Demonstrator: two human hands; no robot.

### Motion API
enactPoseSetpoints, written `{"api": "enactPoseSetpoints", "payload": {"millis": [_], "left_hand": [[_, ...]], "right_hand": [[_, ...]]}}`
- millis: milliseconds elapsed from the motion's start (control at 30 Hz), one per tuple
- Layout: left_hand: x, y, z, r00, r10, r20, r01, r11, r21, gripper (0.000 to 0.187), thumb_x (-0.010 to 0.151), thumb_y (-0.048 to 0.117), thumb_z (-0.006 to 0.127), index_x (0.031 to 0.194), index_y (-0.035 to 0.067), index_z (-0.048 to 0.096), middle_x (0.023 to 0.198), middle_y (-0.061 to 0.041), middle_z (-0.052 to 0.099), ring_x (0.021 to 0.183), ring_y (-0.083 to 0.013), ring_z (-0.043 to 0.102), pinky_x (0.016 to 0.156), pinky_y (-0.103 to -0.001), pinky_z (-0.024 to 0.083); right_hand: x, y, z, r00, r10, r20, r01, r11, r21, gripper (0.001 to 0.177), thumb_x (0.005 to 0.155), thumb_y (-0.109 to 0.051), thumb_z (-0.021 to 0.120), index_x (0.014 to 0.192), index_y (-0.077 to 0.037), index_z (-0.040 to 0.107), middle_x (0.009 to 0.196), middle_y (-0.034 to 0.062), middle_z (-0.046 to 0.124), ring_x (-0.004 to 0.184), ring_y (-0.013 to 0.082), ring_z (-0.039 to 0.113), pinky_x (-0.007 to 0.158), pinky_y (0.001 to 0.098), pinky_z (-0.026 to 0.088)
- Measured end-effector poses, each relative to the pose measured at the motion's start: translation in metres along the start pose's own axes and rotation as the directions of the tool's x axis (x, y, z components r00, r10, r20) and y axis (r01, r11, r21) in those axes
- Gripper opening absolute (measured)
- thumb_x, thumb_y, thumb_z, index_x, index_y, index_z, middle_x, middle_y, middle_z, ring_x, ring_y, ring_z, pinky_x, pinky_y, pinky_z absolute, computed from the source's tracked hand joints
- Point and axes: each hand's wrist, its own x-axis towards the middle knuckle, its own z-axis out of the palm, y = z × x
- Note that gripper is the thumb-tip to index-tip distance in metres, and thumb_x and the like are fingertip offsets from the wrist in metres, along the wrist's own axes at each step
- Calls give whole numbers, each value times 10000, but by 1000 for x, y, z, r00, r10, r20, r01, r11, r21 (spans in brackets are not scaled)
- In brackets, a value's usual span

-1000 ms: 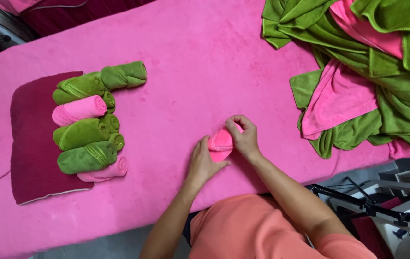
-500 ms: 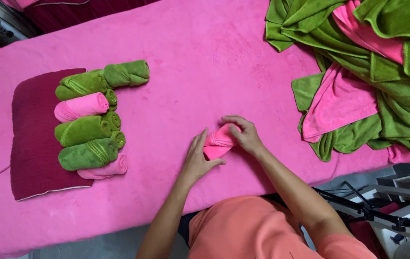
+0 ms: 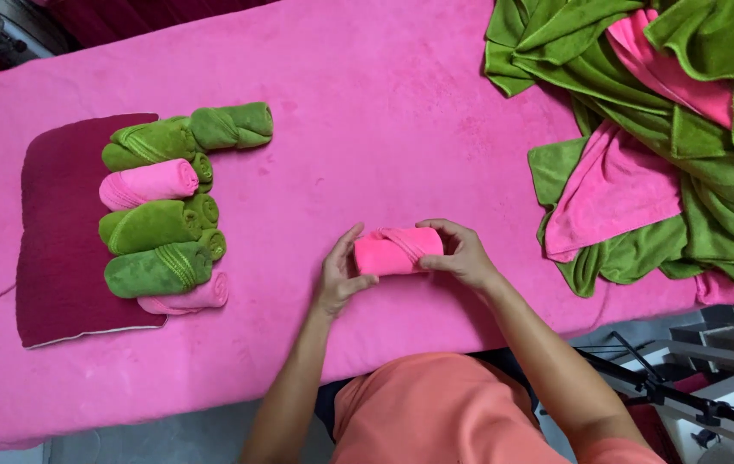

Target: Folding and rolling small towels into decorative shapes on a massage table.

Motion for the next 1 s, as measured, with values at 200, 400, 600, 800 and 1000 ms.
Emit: {"api": "enactPoseSetpoints", "payload": {"millis": [200,400,600,800,1000], "left_hand": [[-10,-17,30,950,-55,-306,-59,934,-351,681,799,-5,815,1434,18,570,1278,-67,630,1192,-196,627,1059,-353,535],[-16,-18,84,789,-153,-595,-100,924,-370,536,754,-38,894,1242,14,679,1076,-69,671,945,-191,665,881,-390,569],[59,37,-16,570,-277,-774,-192,870,-453,618,838,244,867,1337,62,553,1298,-121,474,1290,-298,486,1066,-559,366],[144,46,-139,413,-204,-888,-327,876,-353,948,710,214,1020,1423,15,428,1313,-279,489,1190,-497,543,891,-713,483],[164,58,-147,387,-148,-910,-292,917,-273,814,733,216,990,1345,-79,541,1223,-362,605,1190,-653,590,922,-735,538]], "right_hand": [[-13,-2,20,999,13,34,-22,964,264,751,733,-19,912,1409,69,597,1165,147,665,938,192,690,786,391,650],[-18,6,48,1000,18,-24,-18,1000,-9,946,669,-35,975,1515,-32,551,1423,166,651,1223,267,654,956,424,604],[-23,-16,45,933,-358,-35,262,744,-614,535,837,-188,880,1312,-26,696,1369,225,648,1258,436,641,1026,528,559],[-23,12,42,861,-507,50,369,553,-747,331,839,-197,871,1121,-52,777,1279,203,684,1184,408,681,985,507,569],[-23,20,41,874,-483,62,319,471,-822,295,860,-290,850,1083,-106,792,1279,130,710,1211,344,676,1016,454,565]]}}
